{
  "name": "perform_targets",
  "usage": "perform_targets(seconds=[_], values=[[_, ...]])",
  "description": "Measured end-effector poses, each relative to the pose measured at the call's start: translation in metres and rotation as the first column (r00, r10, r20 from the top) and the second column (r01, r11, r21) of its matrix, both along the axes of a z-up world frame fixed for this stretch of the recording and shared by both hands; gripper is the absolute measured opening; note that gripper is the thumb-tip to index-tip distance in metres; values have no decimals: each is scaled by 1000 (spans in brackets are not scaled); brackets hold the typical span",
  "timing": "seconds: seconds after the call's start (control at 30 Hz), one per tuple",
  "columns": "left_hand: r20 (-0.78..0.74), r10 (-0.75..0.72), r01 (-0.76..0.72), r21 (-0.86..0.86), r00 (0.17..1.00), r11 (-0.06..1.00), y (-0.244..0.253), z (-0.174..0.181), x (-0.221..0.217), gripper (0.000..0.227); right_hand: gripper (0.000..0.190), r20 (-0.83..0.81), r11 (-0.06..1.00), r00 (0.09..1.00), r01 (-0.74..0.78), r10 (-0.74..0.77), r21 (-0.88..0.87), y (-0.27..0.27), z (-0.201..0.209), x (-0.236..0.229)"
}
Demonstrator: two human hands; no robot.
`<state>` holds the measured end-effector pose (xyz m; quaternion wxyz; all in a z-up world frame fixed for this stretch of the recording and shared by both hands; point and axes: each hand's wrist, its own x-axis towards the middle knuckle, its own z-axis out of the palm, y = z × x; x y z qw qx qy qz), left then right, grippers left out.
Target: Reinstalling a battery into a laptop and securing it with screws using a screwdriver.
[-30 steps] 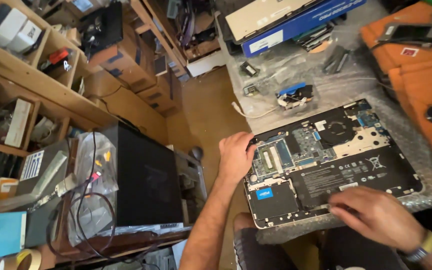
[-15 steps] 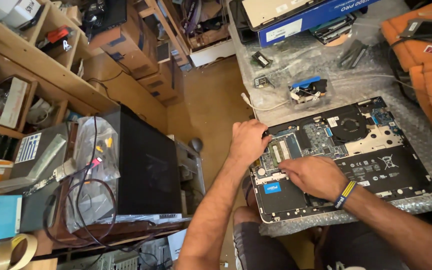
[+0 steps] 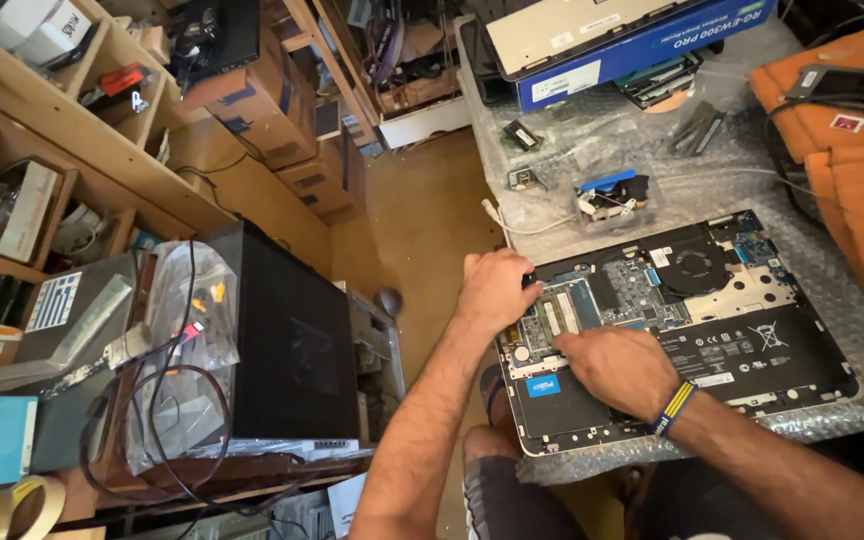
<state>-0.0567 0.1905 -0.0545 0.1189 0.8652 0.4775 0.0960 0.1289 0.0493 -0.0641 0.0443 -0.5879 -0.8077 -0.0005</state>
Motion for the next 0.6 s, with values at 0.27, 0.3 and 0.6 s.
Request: perform_targets(seconds=[0.27, 0.3, 0.6], values=[[-103, -1, 6, 47, 995, 999, 3, -1, 7, 24, 14, -2, 1000, 1000, -11, 11, 4, 3, 0, -3], [-121, -3, 11, 63, 993, 998, 2, 0, 9, 25, 13, -7, 1000, 1000, -9, 9, 18, 3, 0, -3], [98, -34, 18, 159, 995, 987, 1, 0, -9, 16, 19, -240, 984, 969, 98, -61, 148, -6, 6, 29]])
